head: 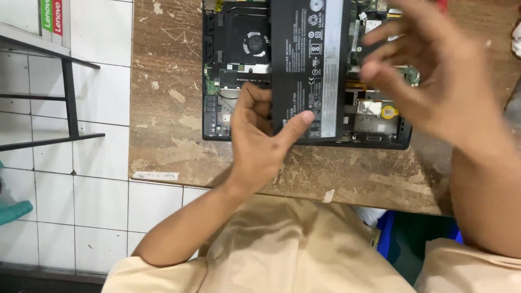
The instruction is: Installing a replacement battery into a laptop and securing it with screws using a screwdriver.
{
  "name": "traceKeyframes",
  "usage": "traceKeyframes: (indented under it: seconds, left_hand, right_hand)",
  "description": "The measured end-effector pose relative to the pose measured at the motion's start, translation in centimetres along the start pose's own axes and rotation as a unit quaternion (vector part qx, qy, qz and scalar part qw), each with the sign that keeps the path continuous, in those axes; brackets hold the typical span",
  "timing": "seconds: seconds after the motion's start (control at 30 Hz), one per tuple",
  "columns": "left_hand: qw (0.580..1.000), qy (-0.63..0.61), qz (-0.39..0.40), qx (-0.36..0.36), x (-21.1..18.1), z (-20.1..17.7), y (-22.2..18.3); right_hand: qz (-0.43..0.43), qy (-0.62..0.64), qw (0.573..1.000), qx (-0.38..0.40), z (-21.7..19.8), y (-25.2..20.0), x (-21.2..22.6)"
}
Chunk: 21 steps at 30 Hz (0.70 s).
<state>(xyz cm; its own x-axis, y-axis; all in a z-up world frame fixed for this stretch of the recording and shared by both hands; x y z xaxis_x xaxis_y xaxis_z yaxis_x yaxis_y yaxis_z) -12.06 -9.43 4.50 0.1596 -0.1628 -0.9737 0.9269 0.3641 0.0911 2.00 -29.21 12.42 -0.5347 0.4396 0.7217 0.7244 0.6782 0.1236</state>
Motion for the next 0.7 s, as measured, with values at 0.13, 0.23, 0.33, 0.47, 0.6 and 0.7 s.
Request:
traceKeyframes:
  seconds: [0.13, 0.23, 0.33, 0.47, 0.6, 0.7]
  left_hand:
    - [0.995, -0.011, -0.049, -0.090, 0.6, 4.1, -2.4]
    - [0.994, -0.055, -0.016, -0.097, 0.8, 6.8, -4.0]
    - [0.993, -0.082, 0.041, -0.080, 1.2, 8.6, -5.1]
    - [0.982, -0.154, 0.090, -0.057, 2.4, 10.0, -5.9]
    - [0.985, -0.146, 0.082, -0.052, 3.2, 9.9, -7.0]
    - [0.997, -0.051, 0.033, 0.044, 3.5, 7.9, -7.2]
  right_hand:
    - [0.074, -0.068, 0.991, 0.086, 3.1, 0.4, 2.1]
    - [0.099, -0.086, 0.985, 0.109, 4.3, 0.4, 2.8]
    - [0.086, -0.089, 0.987, 0.106, 4.5, 0.2, 3.5]
    - [0.056, -0.094, 0.988, 0.107, 3.7, -0.2, 3.9]
    - [0.038, -0.097, 0.986, 0.134, 3.0, 0.0, 2.6]
    - [0.005, -0.048, 0.992, 0.117, 1.9, -0.5, 0.3]
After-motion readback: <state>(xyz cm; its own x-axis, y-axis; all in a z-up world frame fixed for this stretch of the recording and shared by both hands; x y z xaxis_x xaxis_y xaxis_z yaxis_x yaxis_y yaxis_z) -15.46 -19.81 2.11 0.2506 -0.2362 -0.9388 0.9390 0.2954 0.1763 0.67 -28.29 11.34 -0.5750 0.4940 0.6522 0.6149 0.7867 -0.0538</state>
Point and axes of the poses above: each hand's wrist, its own y-axis towards the middle knuckle, its own z-axis out of the palm, x = y × z, the point moved 2 cm from there along y, towards the middle knuckle, and after that the axes turned 4 degrees about z, right-handed, at the moved point
